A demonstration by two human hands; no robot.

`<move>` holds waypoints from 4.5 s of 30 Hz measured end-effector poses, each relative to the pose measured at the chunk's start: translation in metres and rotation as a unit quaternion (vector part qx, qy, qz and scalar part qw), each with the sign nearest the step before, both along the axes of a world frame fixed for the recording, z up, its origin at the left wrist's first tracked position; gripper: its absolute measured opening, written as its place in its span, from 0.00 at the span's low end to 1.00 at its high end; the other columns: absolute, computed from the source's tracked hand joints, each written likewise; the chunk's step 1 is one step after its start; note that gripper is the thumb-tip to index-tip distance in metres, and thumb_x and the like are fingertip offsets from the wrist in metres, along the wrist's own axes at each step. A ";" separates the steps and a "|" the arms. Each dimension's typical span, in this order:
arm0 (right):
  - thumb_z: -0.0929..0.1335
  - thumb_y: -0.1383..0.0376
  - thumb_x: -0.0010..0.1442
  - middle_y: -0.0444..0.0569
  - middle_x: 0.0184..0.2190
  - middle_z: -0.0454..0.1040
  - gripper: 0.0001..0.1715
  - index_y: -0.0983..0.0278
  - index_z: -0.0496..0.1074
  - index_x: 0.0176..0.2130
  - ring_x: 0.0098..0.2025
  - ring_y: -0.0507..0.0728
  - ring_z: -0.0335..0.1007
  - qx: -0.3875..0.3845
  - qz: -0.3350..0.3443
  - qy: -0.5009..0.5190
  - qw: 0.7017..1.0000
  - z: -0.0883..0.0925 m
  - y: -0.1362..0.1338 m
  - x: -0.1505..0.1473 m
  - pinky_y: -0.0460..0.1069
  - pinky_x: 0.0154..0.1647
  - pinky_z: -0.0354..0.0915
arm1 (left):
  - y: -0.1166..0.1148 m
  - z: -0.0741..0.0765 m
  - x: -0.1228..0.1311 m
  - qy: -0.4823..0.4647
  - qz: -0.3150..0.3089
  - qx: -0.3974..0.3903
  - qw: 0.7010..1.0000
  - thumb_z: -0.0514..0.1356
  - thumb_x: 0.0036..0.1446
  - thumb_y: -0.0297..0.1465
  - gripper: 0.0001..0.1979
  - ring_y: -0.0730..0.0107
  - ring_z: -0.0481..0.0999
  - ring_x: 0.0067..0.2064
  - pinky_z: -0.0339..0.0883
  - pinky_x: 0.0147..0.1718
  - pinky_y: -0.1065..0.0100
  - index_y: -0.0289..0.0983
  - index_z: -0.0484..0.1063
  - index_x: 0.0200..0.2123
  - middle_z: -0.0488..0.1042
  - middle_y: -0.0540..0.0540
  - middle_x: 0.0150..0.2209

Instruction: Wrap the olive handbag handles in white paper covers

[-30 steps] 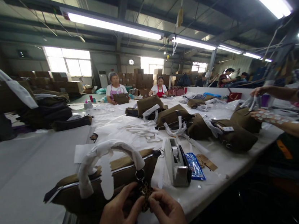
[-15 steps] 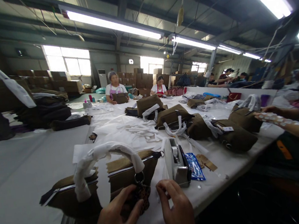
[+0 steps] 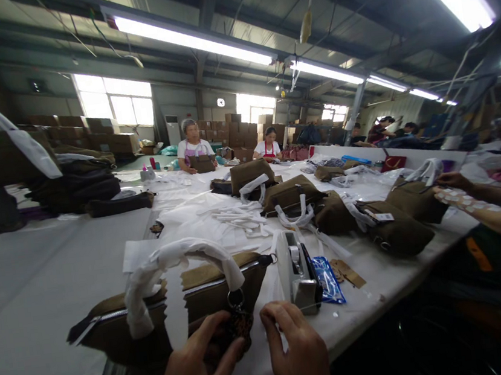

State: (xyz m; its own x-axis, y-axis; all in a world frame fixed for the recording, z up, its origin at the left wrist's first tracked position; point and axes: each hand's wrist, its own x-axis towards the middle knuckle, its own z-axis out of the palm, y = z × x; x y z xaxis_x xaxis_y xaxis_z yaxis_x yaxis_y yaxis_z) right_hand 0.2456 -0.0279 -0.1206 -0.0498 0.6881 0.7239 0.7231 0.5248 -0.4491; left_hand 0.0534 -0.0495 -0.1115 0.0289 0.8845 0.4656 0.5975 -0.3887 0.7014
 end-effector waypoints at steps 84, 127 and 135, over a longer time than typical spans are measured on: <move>0.75 0.55 0.58 0.46 0.24 0.79 0.13 0.62 0.82 0.37 0.25 0.52 0.74 -0.250 0.195 0.441 0.840 0.007 -0.005 -0.011 0.45 0.30 0.71 | 0.015 0.042 0.006 -0.019 -0.149 0.069 0.986 0.64 0.65 0.29 0.07 0.69 0.75 0.45 0.69 0.47 0.72 0.49 0.79 0.41 0.80 0.56 0.39; 0.74 0.65 0.60 0.43 0.29 0.82 0.03 0.57 0.82 0.34 0.30 0.54 0.77 -0.098 0.126 0.209 0.965 0.014 -0.010 -0.010 0.44 0.34 0.71 | 0.015 0.030 0.004 -0.020 -0.070 0.114 0.991 0.70 0.55 0.28 0.11 0.64 0.80 0.42 0.78 0.40 0.71 0.48 0.81 0.42 0.83 0.52 0.36; 0.73 0.69 0.60 0.44 0.30 0.83 0.07 0.56 0.82 0.34 0.32 0.56 0.80 -0.083 0.131 0.206 0.966 0.021 -0.012 -0.014 0.45 0.36 0.73 | 0.015 0.028 0.006 -0.040 -0.063 0.123 0.990 0.70 0.54 0.26 0.10 0.67 0.82 0.39 0.78 0.38 0.74 0.47 0.82 0.39 0.81 0.51 0.35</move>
State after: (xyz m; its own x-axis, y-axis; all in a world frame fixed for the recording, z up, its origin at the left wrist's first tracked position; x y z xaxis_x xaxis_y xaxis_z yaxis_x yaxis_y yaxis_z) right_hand 0.2313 -0.0403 -0.0996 0.0311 0.7989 0.6007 0.3181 0.5618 -0.7636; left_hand 0.0595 -0.0342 -0.0840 0.0871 0.7352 0.6722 0.4798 -0.6223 0.6185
